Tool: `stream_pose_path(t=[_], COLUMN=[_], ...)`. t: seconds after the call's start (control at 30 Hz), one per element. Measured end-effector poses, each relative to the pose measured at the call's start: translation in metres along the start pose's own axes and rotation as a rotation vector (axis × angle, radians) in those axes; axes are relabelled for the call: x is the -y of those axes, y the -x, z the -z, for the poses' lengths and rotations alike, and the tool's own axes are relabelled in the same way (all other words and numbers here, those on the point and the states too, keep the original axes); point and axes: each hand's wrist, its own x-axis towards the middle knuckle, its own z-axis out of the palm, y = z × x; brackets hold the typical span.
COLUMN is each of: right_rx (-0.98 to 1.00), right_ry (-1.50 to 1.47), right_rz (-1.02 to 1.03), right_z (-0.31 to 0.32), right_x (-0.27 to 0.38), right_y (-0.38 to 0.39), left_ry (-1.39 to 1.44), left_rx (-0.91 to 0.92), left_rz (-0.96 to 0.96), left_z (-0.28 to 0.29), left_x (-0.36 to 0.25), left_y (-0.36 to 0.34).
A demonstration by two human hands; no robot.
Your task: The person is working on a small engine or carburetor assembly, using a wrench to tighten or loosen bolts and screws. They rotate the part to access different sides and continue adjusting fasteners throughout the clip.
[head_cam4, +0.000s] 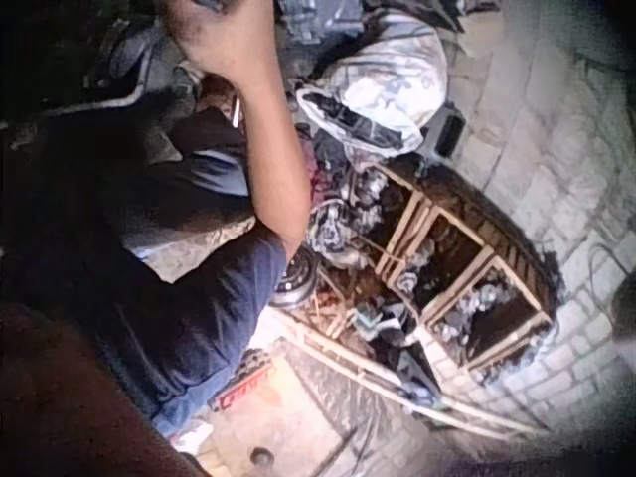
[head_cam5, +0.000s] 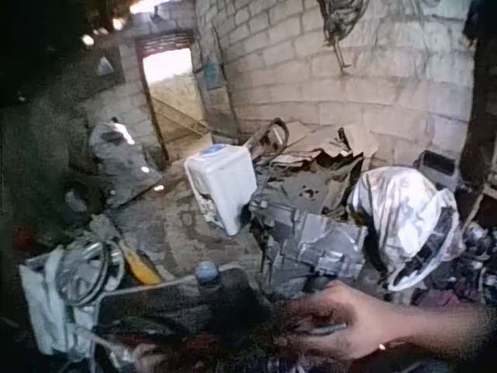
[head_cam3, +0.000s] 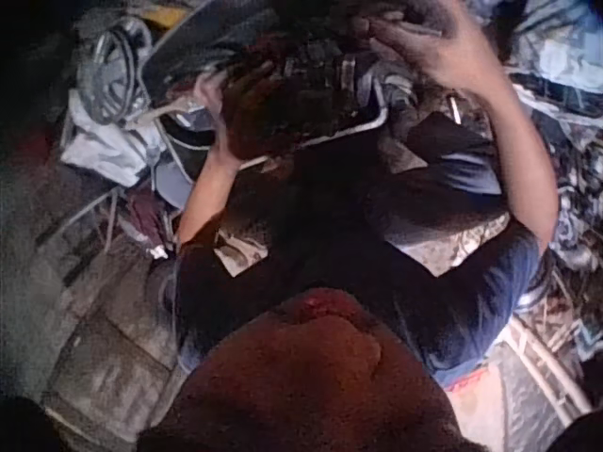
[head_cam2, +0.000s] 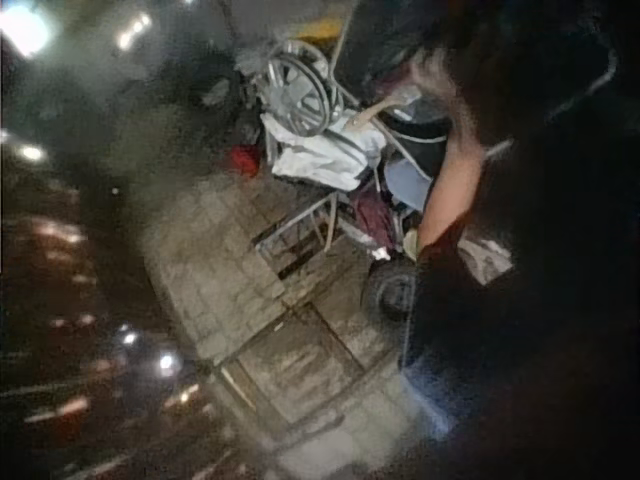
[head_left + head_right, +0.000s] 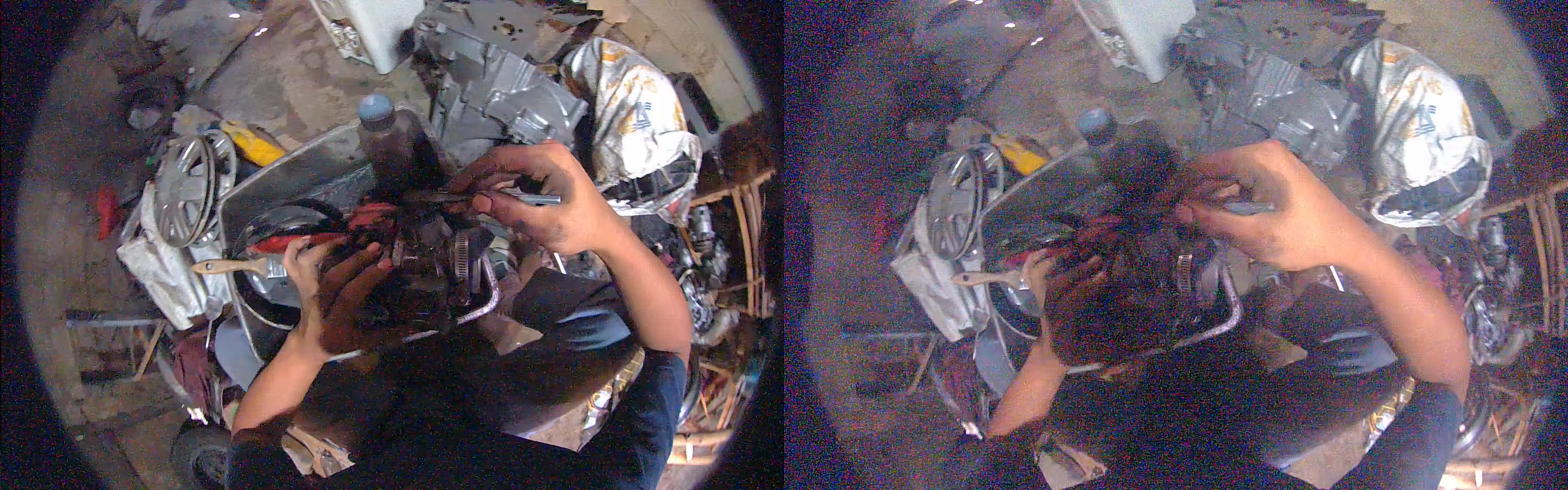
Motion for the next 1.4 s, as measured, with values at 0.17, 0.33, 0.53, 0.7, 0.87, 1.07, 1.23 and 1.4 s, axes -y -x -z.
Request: stream_pose_path(t=[0.17, 0.33, 0.53, 0.7, 0.87, 1.07, 1.23, 1.4], right_rx=[-0.003, 0.040, 0.008, -0.028, -0.017, 0.016, 0.038, 0.051], right_ry=[0.025, 0.065, 0.002, 0.050, 0.245, 0.357, 0.403, 0.488], right_rz=[0.275, 0.335, 0.546, 0.473, 0.516, 0.550, 0.559, 0.539], right_z=[-0.004, 0.000, -0.012, -0.018, -0.015, -0.010, -0.013, -0.004], right_x=[-0.018, -0.033, -0.057, -0.054, -0.045, -0.039, -0.032, -0.033], right_y=[0.011, 0.024, 0.025, 0.027, 0.030, 0.027, 0.028, 0.024], left_ry=[-0.207, -0.228, -0.240, -0.241, -0.253, -0.281, -0.247, -0.267], left_rx=[0.028, -0.068, -0.099, -0.104, -0.114, -0.123, -0.120, -0.126], left_rz=[-0.138, -0.039, -0.016, -0.016, -0.010, -0.025, -0.015, -0.026], left_z=[0.009, -0.016, -0.027, -0.032, -0.033, -0.032, -0.030, -0.031], left_x=[0.000, -0.021, -0.023, -0.027, -0.028, -0.022, -0.025, -0.025], left_y=[0.000, 0.000, 0.001, -0.003, -0.002, 0.000, -0.005, -0.004])
